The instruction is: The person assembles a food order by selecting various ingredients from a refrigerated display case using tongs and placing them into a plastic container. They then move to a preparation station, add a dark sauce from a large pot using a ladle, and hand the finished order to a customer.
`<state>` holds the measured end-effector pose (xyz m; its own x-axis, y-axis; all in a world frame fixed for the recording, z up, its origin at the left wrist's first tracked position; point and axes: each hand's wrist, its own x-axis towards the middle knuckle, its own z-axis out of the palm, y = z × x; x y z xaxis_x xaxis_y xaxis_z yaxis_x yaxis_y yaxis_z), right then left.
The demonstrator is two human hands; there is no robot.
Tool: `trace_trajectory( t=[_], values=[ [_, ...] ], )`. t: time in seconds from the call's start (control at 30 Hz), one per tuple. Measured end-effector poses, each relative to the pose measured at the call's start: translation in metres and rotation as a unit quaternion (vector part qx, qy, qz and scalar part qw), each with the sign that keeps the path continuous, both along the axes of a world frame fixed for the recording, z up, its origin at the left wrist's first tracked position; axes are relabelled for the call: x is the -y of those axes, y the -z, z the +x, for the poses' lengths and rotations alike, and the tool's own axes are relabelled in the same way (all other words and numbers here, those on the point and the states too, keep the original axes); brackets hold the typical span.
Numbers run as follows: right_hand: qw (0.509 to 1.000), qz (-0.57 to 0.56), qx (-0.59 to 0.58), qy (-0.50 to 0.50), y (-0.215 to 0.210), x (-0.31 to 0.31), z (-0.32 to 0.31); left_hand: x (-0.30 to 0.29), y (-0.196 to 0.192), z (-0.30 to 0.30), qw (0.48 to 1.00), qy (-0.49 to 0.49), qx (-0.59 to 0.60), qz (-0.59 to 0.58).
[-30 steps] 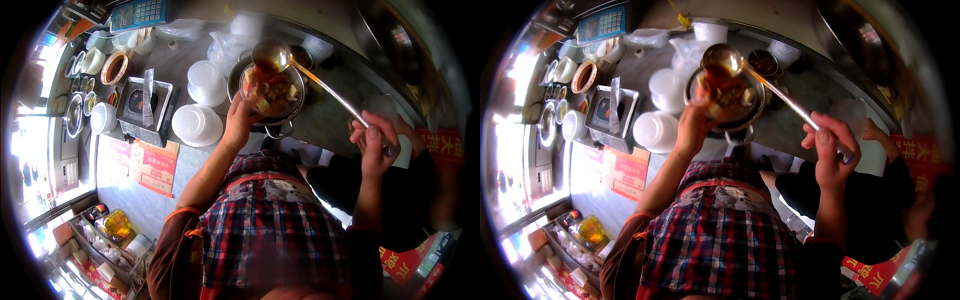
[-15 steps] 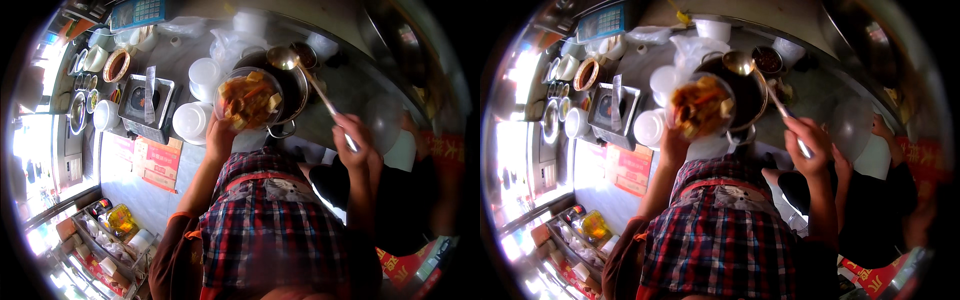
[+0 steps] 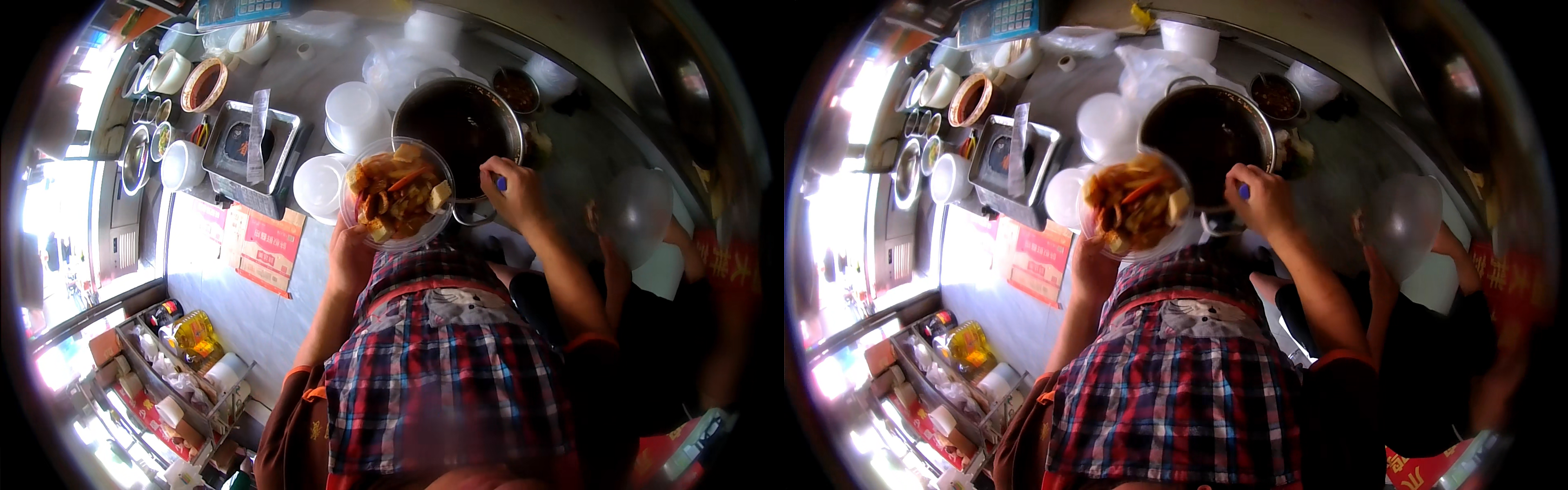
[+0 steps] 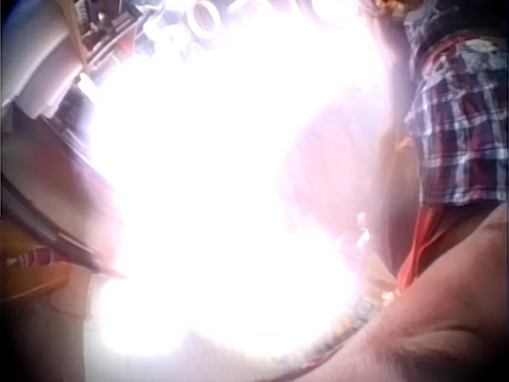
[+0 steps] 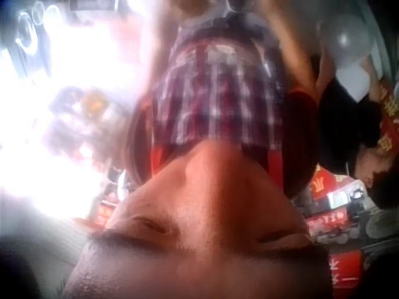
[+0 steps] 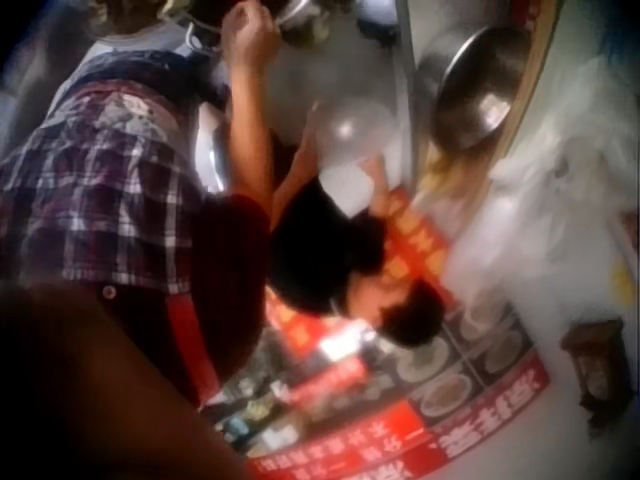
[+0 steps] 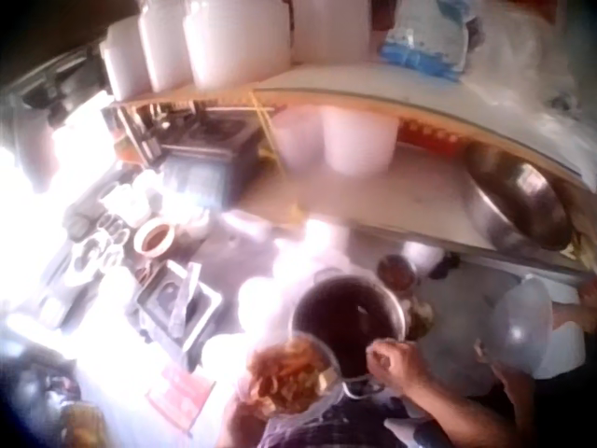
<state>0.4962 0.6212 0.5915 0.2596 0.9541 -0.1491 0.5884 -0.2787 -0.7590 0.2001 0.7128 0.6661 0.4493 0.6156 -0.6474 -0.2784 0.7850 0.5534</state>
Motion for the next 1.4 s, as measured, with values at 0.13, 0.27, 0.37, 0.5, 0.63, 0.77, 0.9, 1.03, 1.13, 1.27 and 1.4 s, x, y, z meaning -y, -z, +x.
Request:
trace_trajectory(
  t=[0.13,0.27,0.37,0.5,0.63,0.77,0.9,1.03,1.13,1.27,1.4],
  values=[
    [0.993,0.01,-0.101,0.057,0.001,-0.022,-0.025,0.0,-0.005,0.001,1.0,-0.004,0.016,-0.001],
    [0.99,0.069,-0.083,0.093,0.031,-0.034,-0.021,-0.003,-0.006,0.005,1.0,-0.006,0.005,-0.006],
    [0.988,0.04,-0.058,0.14,0.031,-0.03,-0.004,-0.001,0.001,0.003,1.0,-0.012,-0.002,0.0],
    [0.984,-0.041,-0.021,0.175,0.01,-0.011,0.004,0.0,0.004,-0.004,1.0,0.001,0.016,0.01],
    [0.977,-0.041,-0.062,0.201,0.013,-0.01,-0.013,0.0,0.005,-0.004,0.999,0.01,0.019,0.026],
    [0.946,-0.028,-0.198,0.255,0.032,-0.019,-0.021,-0.001,0.008,-0.004,1.0,0.011,0.016,0.023],
    [0.883,-0.063,-0.307,0.349,0.014,0.0,-0.001,0.002,0.013,-0.007,0.999,0.016,-0.022,0.041],
    [0.869,-0.061,-0.299,0.389,-0.018,0.029,0.027,-0.002,0.013,-0.004,0.998,0.016,-0.031,0.051],
    [0.867,-0.041,-0.289,0.403,-0.051,0.039,0.044,-0.006,0.013,0.0,0.997,0.034,-0.035,0.061],
    [0.885,-0.02,-0.244,0.395,-0.112,0.031,0.067,-0.01,0.012,0.007,0.996,0.044,-0.047,0.058],
    [0.891,0.033,-0.216,0.399,-0.174,0.017,0.081,-0.018,0.015,0.021,0.996,0.049,-0.071,0.024]
  ],
)
